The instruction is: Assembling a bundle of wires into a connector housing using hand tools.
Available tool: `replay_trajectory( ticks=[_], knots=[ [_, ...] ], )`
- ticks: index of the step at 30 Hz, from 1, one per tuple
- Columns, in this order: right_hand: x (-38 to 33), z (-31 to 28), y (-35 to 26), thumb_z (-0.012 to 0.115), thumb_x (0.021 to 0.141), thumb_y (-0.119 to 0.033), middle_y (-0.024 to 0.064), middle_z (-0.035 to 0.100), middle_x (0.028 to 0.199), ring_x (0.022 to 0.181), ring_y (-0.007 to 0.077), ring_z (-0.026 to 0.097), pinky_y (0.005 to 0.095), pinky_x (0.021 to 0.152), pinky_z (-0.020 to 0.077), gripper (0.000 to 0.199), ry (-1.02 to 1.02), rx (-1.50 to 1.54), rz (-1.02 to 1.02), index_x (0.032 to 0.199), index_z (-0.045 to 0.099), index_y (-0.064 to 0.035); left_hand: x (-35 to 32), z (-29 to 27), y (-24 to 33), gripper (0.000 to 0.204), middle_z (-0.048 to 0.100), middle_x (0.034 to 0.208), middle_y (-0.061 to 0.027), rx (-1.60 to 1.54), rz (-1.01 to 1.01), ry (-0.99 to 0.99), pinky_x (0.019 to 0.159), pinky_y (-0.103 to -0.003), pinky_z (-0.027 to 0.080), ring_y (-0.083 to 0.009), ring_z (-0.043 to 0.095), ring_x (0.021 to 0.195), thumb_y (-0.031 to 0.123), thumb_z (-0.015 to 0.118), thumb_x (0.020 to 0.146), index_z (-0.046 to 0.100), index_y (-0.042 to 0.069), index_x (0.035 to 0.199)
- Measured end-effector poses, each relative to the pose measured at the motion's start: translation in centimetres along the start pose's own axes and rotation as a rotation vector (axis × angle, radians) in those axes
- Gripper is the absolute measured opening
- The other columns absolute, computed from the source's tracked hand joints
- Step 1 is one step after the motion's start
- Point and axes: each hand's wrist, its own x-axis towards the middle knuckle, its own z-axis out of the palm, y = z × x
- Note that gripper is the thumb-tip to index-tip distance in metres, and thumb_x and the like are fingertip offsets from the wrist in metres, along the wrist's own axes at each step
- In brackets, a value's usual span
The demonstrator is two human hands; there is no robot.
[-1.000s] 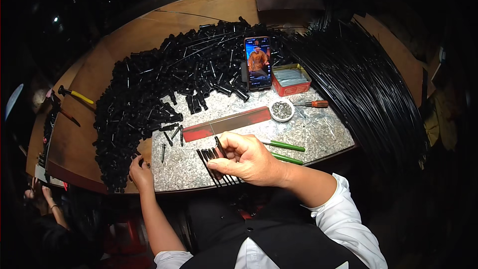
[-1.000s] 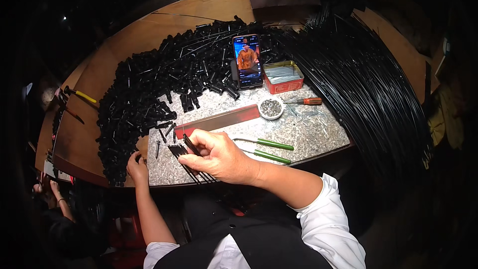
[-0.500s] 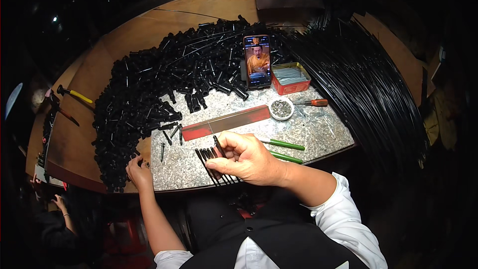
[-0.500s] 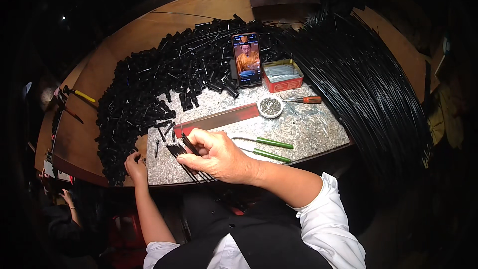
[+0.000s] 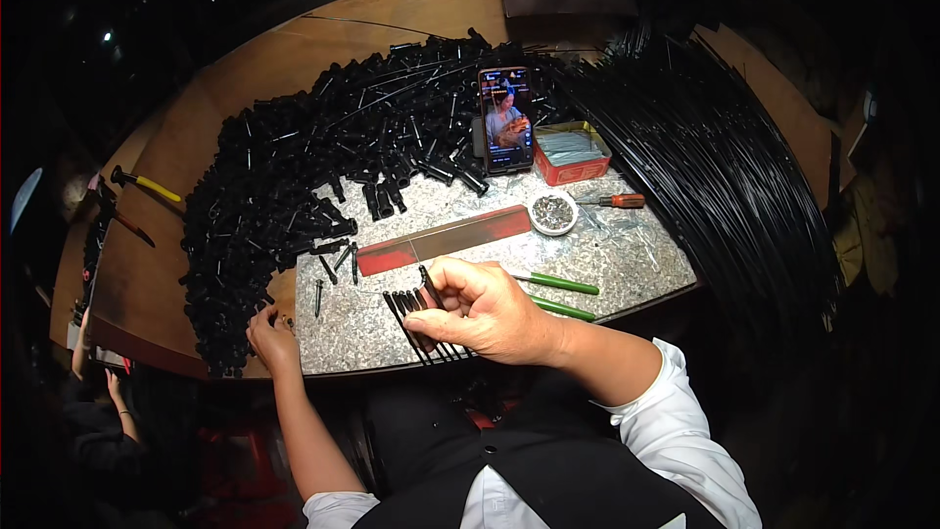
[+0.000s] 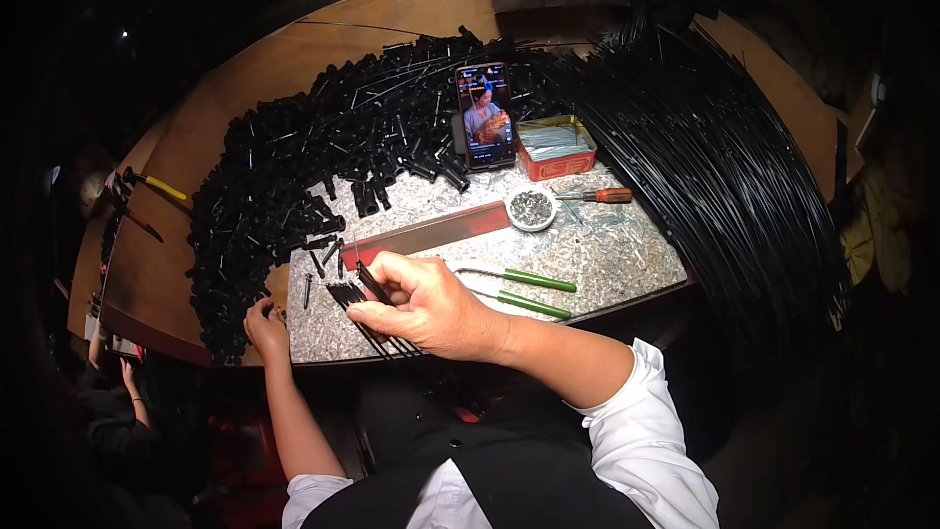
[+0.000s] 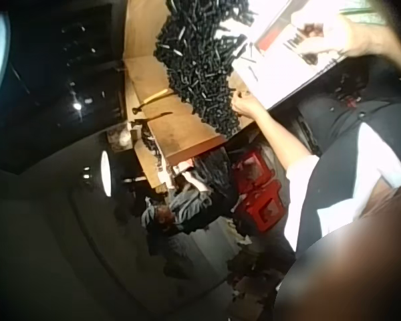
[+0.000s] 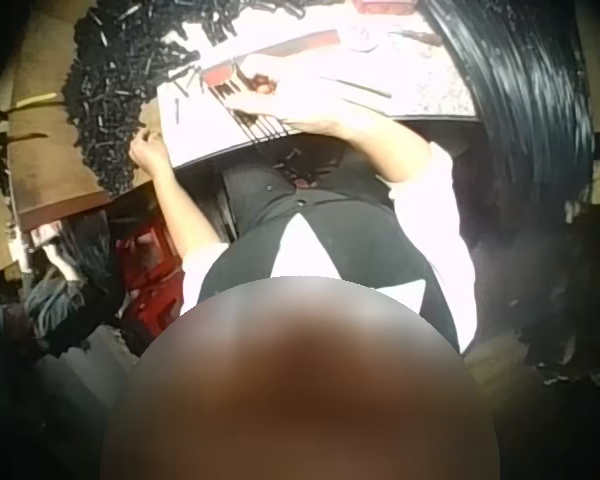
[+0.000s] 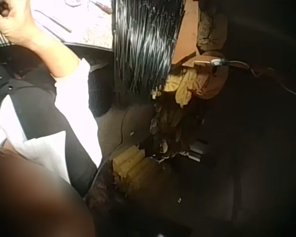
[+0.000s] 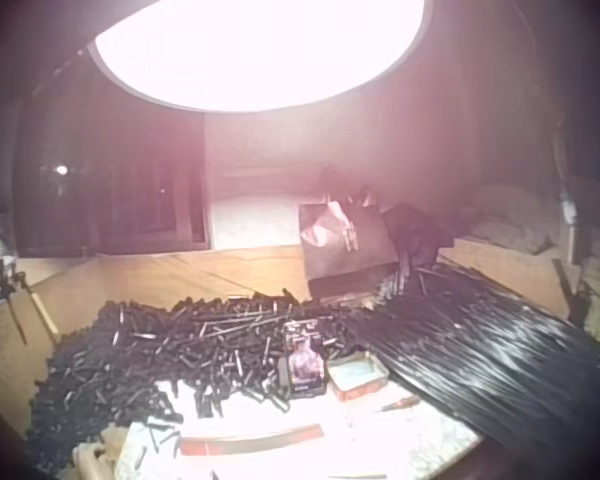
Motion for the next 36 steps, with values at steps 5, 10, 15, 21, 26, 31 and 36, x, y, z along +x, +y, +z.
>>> replay_trajectory(
  ticks=[5, 10, 15, 21, 26, 31, 36],
  knots=[
    [0.03, 0.11, -0.14, 0.065, 0.087, -0.013, -0.0039, 0.050, 0.064, 0.057, -0.0002, 0.042, 0.0182, 0.048, 0.0350, 0.018, 0.002, -0.008, -0.006, 0.084, 0.050, -0.0026, -0.14, -0.24, 0.21, 0.023, 0.059, 0.101, -0.0164, 0.031, 0.047, 0.073, 0.086, -0.040, 0.042, -0.0344, 0.054, 0.098, -0.001, 0.059, 0.079, 0.062, -0.002, 0.102],
    [0.01, 0.07, -0.25, 0.064, 0.087, -0.013, -0.0039, 0.051, 0.064, 0.058, -0.0001, 0.043, 0.0182, 0.049, 0.0357, 0.017, 0.002, 0.024, 0.002, 0.084, 0.051, -0.0026, -0.07, -0.08, 0.29, 0.021, 0.058, 0.098, -0.0183, -0.072, 0.045, 0.092, 0.078, -0.041, 0.045, -0.0368, 0.057, 0.090, 0.001, 0.059, 0.081, 0.059, -0.003, 0.102],
    [-0.04, 0.03, -0.24, 0.064, 0.087, -0.013, -0.0038, 0.051, 0.065, 0.058, -0.0001, 0.044, 0.0183, 0.049, 0.0366, 0.017, -0.003, 0.013, -0.005, 0.084, 0.051, -0.0027, -0.13, -0.25, 0.50, 0.018, 0.057, 0.097, -0.0179, -0.077, 0.071, 0.112, 0.079, -0.041, 0.045, -0.0366, 0.057, 0.091, 0.001, 0.058, 0.082, 0.060, -0.004, 0.098],
    [-0.09, 0.14, -0.24, 0.069, 0.084, -0.010, -0.0051, 0.051, 0.067, 0.056, -0.0020, 0.041, 0.0156, 0.048, 0.0334, 0.016, 0.022, 0.071, 0.038, 0.082, 0.053, -0.0044, -0.18, -0.08, 0.27, 0.015, 0.056, 0.097, -0.0176, -0.095, 0.096, 0.125, 0.079, -0.041, 0.045, -0.0362, 0.057, 0.090, 0.001, 0.059, 0.081, 0.062, -0.004, 0.096],
    [-0.14, 0.08, -0.13, 0.068, 0.084, -0.009, -0.0054, 0.053, 0.068, 0.057, -0.0023, 0.041, 0.0152, 0.048, 0.0334, 0.014, 0.013, 0.069, 0.049, 0.085, 0.055, -0.0043, -0.20, -0.12, 0.44, 0.018, 0.056, 0.099, -0.0178, -0.086, 0.061, 0.107, 0.080, -0.040, 0.045, -0.0355, 0.056, 0.091, -0.001, 0.060, 0.080, 0.062, -0.004, 0.097],
    [-0.09, 0.07, 0.37, 0.068, 0.084, -0.009, -0.0052, 0.053, 0.069, 0.058, -0.0022, 0.042, 0.0154, 0.049, 0.0338, 0.014, 0.006, 0.054, 0.038, 0.086, 0.055, -0.0039, -0.17, -0.27, 0.34, 0.022, 0.055, 0.103, -0.0180, -0.084, 0.075, 0.105, 0.081, -0.039, 0.045, -0.0352, 0.057, 0.092, -0.005, 0.059, 0.078, 0.060, -0.007, 0.100],
    [-0.08, 0.07, 0.42, 0.069, 0.084, -0.009, -0.0053, 0.052, 0.069, 0.058, -0.0021, 0.042, 0.0155, 0.049, 0.0339, 0.015, 0.009, 0.040, 0.034, 0.085, 0.055, -0.0037, -0.27, -0.36, 0.70, 0.024, 0.055, 0.103, -0.0180, -0.089, 0.071, 0.097, 0.080, -0.038, 0.046, -0.0347, 0.057, 0.092, -0.008, 0.057, 0.077, 0.060, -0.006, 0.101]
  ],
)
